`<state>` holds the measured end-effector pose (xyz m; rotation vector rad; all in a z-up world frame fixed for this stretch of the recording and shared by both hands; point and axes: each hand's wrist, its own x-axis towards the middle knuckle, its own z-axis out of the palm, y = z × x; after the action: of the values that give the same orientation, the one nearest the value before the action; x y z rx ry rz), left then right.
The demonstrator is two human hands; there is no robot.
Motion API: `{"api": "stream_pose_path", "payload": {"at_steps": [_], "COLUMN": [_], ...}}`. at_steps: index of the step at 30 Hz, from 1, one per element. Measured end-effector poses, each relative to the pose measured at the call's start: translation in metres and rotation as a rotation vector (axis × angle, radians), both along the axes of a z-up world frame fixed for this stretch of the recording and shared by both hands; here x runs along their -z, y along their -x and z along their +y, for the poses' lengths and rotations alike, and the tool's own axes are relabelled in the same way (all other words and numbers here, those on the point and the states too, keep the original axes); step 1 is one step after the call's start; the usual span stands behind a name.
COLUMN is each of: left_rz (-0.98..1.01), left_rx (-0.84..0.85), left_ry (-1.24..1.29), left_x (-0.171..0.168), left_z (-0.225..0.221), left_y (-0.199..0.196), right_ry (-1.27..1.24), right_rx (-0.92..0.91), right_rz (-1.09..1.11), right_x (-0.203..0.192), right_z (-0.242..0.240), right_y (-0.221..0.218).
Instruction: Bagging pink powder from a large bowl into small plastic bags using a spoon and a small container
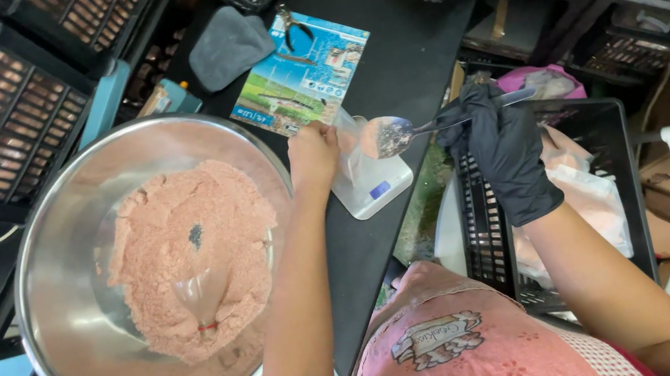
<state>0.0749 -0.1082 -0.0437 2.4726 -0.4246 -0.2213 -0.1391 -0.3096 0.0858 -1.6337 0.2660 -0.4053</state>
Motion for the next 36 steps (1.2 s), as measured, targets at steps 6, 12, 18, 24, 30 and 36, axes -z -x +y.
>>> {"api": "stream_pose_path", "payload": {"at_steps": [6,12,18,24,30,36], "left_rz": [-0.024,0.013,0.083,0.131,0.14,0.081], "left_rx": [-0.298,-0.61,-0.686,-0.696,-0.685,-0.756], "left_ry": [0.208,0.146,0.066,0.088,0.065,0.163], "left_x": [-0.084,-0.013,0.003,-0.012,-0.001,-0.007], "left_z": [0.104,0.233,0.251,0.246,0.247,0.249], "left_y": [0.046,0.111,0.166,0.173,0.17,0.172], "right_ry": [-0.449,0.763,0.952,0.925,0.84,1.261], "right_rx": [-0.229,-0.107,-0.434,-0.413,-0.237,-0.054], "right_rz": [0.29,-0.351,-0.517,-0.648,-0.687,-0.575], "right_x": [0.009,0.096,0.096,0.137,0.157,0.19], "right_z": [0.058,0.207,0.233,0.238,0.244,0.235], "right_y": [-0.046,-0.061,-0.039,-0.055,-0.056,-0.096]}}
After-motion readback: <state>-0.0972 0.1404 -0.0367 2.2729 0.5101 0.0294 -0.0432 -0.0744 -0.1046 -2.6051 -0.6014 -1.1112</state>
